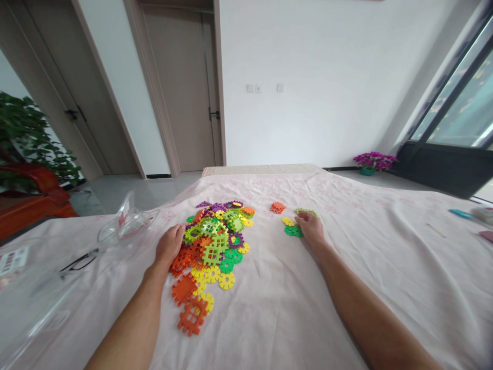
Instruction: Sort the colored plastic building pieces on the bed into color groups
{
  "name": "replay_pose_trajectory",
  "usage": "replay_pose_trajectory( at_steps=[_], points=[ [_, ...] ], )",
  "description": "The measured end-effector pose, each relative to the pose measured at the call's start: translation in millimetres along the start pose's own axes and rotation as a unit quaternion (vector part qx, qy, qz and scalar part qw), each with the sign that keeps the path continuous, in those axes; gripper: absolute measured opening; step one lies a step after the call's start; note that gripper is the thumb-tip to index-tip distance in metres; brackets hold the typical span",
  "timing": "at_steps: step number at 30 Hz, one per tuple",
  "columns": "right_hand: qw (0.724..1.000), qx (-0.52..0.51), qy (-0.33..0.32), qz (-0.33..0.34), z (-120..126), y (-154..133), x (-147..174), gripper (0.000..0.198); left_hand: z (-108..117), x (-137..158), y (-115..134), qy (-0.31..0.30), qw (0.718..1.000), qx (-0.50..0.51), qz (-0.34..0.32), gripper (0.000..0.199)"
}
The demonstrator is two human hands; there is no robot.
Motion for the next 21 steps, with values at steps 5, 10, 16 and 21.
replay_pose_trajectory(
  at_steps=[5,10,16,21],
  points=[
    [0.980,0.191,-0.033,0.048,0.6,-19.7,8.4,0.030,0.8,0.0,0.4,-0.001,1.000,-0.002,-0.001,0.048],
    [0.954,0.272,-0.119,0.029,-7.4,-30.8,21.1,0.022,0.5,-0.2,0.0,0.006,1.000,-0.002,-0.003,0.047],
    [0.938,0.306,-0.137,0.086,-13.3,-36.4,25.5,0.027,-1.1,-1.0,-1.5,0.004,1.000,-0.005,-0.006,0.047],
    [0.928,0.323,-0.165,0.081,-15.9,-41.7,29.9,0.021,0.0,-0.2,-1.2,0.000,1.000,-0.004,0.004,0.046]
  ],
)
Point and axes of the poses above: each hand's wrist, its own x-axis away from the middle knuckle, its own z-axis out of the back of the hand, y = z × x, the point moved 5 cm from there along -x, towards the middle knuckle, and after that the axes turned 14 degrees about -x, right-handed, at the moved point
